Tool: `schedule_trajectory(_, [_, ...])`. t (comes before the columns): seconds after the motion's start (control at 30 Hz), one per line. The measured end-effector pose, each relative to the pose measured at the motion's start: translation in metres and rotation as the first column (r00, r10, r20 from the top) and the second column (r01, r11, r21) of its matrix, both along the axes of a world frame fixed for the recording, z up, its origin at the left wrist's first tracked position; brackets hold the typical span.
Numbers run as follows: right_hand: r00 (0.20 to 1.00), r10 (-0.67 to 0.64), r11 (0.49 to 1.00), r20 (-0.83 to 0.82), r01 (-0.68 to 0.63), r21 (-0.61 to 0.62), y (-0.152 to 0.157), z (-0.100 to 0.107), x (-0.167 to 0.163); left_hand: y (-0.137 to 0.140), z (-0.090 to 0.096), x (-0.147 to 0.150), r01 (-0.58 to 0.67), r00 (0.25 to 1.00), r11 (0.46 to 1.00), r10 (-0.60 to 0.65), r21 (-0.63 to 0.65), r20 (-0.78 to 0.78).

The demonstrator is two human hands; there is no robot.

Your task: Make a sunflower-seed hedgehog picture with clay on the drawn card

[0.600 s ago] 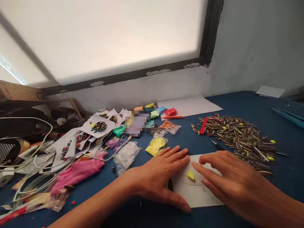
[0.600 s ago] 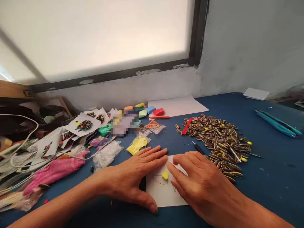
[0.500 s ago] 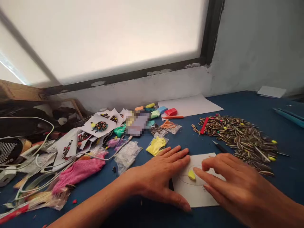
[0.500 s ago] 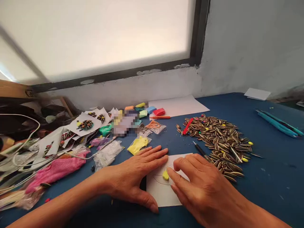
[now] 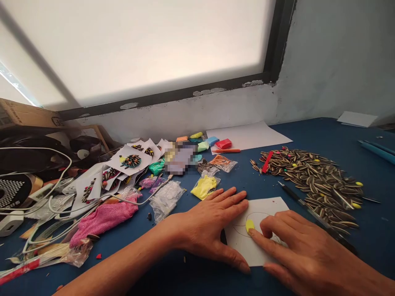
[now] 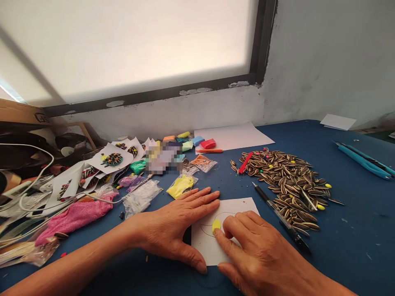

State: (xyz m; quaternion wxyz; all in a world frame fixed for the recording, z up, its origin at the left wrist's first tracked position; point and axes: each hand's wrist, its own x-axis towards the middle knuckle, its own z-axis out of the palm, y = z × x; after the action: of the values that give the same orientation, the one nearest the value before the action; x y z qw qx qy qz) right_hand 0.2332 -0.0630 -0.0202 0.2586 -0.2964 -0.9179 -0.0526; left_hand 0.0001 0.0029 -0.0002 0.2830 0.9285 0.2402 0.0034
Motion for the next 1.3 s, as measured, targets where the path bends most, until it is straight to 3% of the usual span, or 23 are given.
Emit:
schedule_trajectory(0.33, [0.999, 0.026, 0.999, -0.026, -0.027, -0.033, 0.0, 0.001, 0.002, -0.001, 0.001, 0.0, -0.011, 1.0, 1.0, 0.011, -0.003, -0.002])
schedule_trajectory(0.6, [0.999, -0.046, 0.998, -0.029, 0.045, -0.041, 0.0, -0.007, 0.006, 0.001, 0.0, 0.001, 0.005, 1.0, 1.0, -0.005, 0.006, 0.001])
schedule_trajectory(1.3, [0.985, 0.051, 0.998, 0.165, -0.045, -0.041, 0.015, 0.011, -0.008, 0.0, -0.002, 0.002, -0.003, 1.0, 1.0, 0.003, 0.001, 0.029])
